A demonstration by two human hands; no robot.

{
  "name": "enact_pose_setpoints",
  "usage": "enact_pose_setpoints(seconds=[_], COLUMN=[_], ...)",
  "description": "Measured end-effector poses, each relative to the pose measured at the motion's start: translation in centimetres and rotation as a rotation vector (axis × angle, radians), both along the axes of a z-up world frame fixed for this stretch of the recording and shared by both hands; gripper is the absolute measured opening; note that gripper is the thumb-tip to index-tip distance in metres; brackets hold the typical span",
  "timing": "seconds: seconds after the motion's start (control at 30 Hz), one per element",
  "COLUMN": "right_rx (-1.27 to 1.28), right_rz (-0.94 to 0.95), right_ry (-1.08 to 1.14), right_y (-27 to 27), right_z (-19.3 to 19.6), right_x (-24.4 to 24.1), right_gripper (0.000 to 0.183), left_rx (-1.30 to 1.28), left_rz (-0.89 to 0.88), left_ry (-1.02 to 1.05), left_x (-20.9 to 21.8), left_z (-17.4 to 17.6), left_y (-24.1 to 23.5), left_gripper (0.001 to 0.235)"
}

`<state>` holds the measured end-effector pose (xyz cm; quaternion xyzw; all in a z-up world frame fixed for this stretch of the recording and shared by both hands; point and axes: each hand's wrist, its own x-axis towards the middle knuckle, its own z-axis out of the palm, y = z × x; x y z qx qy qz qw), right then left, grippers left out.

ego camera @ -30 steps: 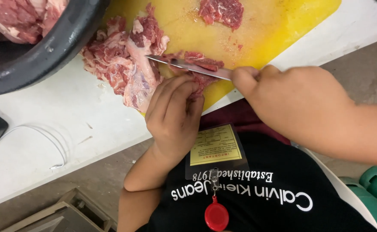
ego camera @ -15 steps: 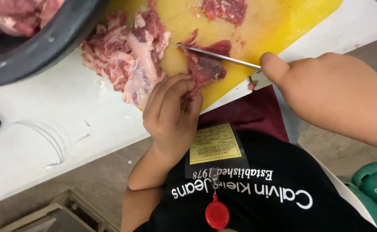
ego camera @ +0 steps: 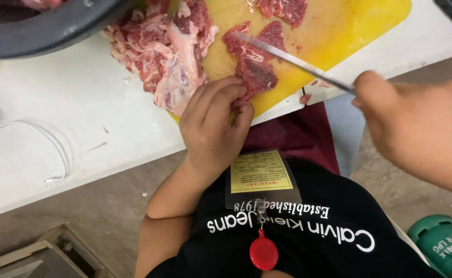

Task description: The person cuts raw meat into smaller pieces on a yellow cutting board using a knife. The meat is placed on a white countertop alongside a smartphone and a bowl containing additional meat.

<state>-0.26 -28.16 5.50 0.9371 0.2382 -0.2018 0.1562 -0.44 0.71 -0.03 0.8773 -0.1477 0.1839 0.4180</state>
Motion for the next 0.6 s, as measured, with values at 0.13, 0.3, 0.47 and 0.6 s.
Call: enact_pose_setpoints(seconds=[0.13, 0.3, 0.47, 0.6], right_rx=[-0.151, -0.206, -0.218, -0.249], right_rz=[-0.053, 0.238, 0.259, 0.115], right_ry=[0.285, 0.107, 0.028, 0.158], right_y=[3.5, 4.6, 4.4, 3.6], right_z=[0.9, 0.4, -0.2, 0.3], right_x=[2.3, 3.7, 3.9, 3.0], right_gripper=[0.037, 0.05, 0.047, 0.04], left_rx=[-0.009, 0.032, -0.046, -0.086], left_rz=[-0.013, -0.022, 0.027, 0.059], left_ry=[-0.017, -0.027, -0.012, -0.035], left_x=[-0.1, 0.0, 0.1, 0.0], left_z=[-0.2, -0.4, -0.3, -0.1], left_y=[0.0, 0.0, 0.1, 0.1], left_gripper=[0.014, 0.015, 0.021, 0.02])
